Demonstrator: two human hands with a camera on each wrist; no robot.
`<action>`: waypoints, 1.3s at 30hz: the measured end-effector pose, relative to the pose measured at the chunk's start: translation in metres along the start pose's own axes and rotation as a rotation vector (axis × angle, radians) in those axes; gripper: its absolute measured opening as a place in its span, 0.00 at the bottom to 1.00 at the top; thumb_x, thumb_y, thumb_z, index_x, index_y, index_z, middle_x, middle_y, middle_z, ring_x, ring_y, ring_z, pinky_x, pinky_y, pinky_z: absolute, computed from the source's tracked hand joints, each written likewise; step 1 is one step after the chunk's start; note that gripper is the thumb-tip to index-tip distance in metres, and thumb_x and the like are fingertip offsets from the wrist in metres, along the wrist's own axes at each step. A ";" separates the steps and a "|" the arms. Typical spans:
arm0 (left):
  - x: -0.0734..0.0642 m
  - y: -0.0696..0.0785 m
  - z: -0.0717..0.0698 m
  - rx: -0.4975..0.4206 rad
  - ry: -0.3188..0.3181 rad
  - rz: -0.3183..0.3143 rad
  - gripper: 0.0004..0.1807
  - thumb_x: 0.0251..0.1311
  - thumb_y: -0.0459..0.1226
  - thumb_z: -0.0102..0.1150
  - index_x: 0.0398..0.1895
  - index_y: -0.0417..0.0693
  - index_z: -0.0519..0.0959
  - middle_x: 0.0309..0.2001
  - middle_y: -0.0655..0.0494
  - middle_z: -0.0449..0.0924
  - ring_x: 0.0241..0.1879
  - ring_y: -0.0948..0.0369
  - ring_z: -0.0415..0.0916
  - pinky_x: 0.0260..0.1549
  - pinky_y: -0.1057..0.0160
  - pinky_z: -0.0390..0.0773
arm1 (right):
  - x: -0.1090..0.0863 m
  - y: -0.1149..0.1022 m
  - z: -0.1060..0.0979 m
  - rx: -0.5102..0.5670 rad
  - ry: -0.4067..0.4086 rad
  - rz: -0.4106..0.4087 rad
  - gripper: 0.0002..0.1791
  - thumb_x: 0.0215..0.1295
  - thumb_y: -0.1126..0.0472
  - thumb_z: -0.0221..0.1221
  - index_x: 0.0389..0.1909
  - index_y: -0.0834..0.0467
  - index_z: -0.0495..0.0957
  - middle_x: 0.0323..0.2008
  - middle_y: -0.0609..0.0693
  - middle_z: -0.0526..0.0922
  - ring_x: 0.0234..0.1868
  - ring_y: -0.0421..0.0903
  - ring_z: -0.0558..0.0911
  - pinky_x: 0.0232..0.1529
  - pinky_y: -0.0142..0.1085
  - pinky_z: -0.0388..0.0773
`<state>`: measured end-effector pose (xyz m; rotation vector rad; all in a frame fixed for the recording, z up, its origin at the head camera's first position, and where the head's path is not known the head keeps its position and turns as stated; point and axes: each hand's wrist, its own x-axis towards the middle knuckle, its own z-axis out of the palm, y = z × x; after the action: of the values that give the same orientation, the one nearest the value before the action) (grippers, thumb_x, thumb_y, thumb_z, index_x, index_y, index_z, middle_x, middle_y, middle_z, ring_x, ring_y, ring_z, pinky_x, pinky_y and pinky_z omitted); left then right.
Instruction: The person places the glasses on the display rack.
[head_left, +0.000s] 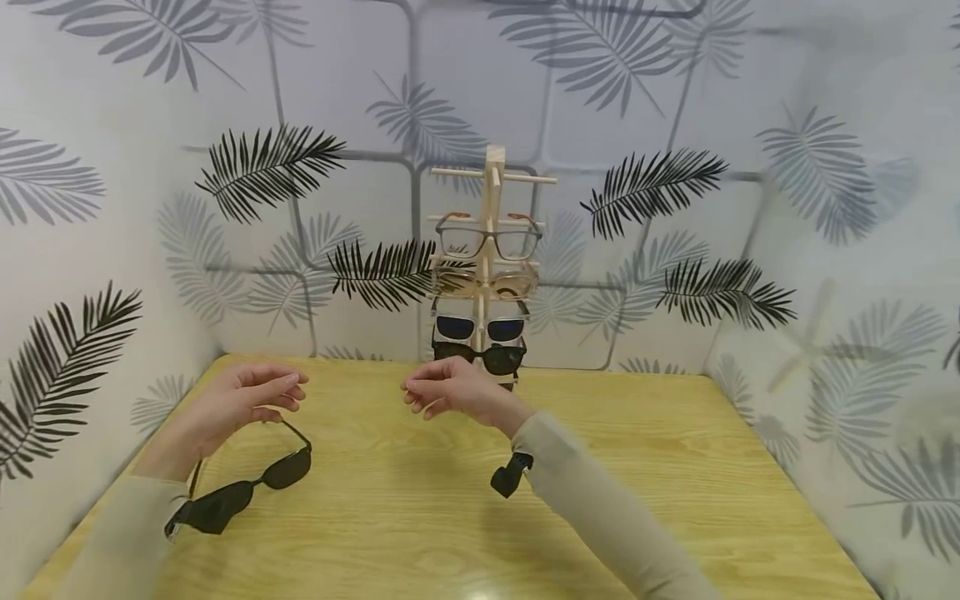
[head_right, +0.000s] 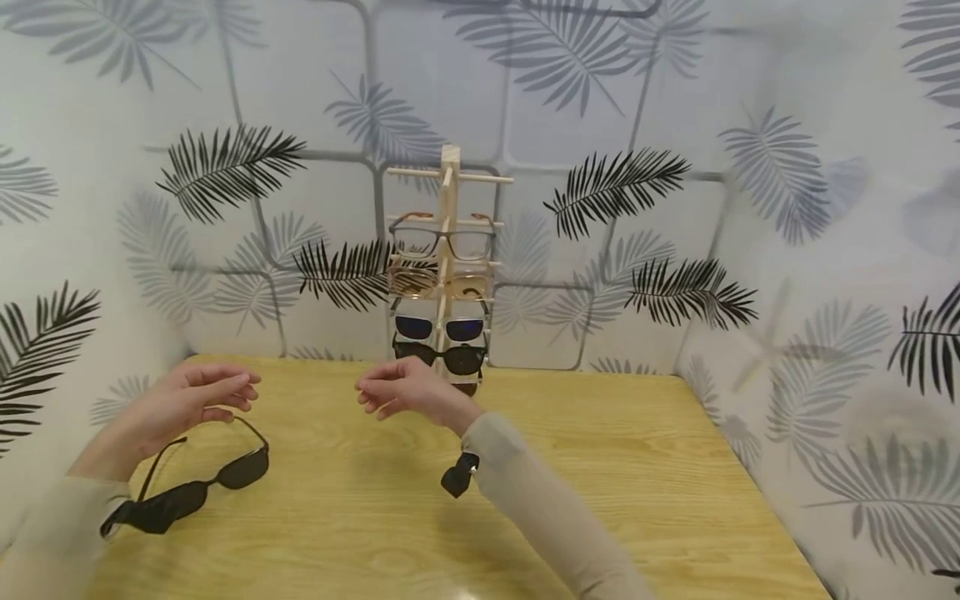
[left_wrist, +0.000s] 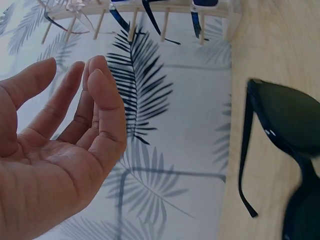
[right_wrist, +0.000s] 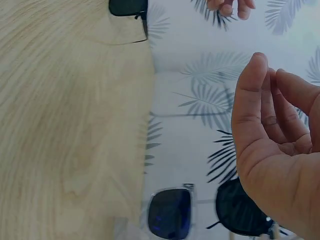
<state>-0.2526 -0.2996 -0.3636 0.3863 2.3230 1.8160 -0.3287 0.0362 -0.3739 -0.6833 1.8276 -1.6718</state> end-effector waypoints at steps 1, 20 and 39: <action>-0.002 -0.003 -0.002 -0.001 -0.002 -0.004 0.12 0.73 0.44 0.52 0.52 0.55 0.81 0.41 0.63 0.83 0.42 0.63 0.82 0.40 0.64 0.83 | 0.003 0.004 0.001 0.000 -0.006 0.004 0.13 0.71 0.61 0.57 0.49 0.65 0.81 0.35 0.51 0.85 0.35 0.43 0.84 0.35 0.33 0.84; -0.053 -0.068 -0.056 -0.098 -0.038 -0.082 0.14 0.72 0.32 0.51 0.47 0.59 0.84 0.42 0.66 0.85 0.39 0.68 0.82 0.39 0.68 0.84 | 0.058 0.045 0.045 -0.085 -0.224 0.039 0.19 0.69 0.67 0.58 0.58 0.70 0.75 0.44 0.55 0.85 0.39 0.43 0.84 0.47 0.42 0.84; -0.087 -0.099 -0.081 -0.001 -0.050 -0.298 0.08 0.70 0.38 0.55 0.45 0.58 0.83 0.35 0.66 0.81 0.32 0.67 0.76 0.31 0.66 0.81 | 0.081 0.069 0.082 -0.095 -0.227 0.063 0.20 0.66 0.71 0.60 0.59 0.67 0.76 0.58 0.63 0.79 0.52 0.56 0.84 0.49 0.40 0.84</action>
<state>-0.2031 -0.4232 -0.4425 0.0767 2.2070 1.6455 -0.3281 -0.0726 -0.4528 -0.8123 1.7558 -1.4127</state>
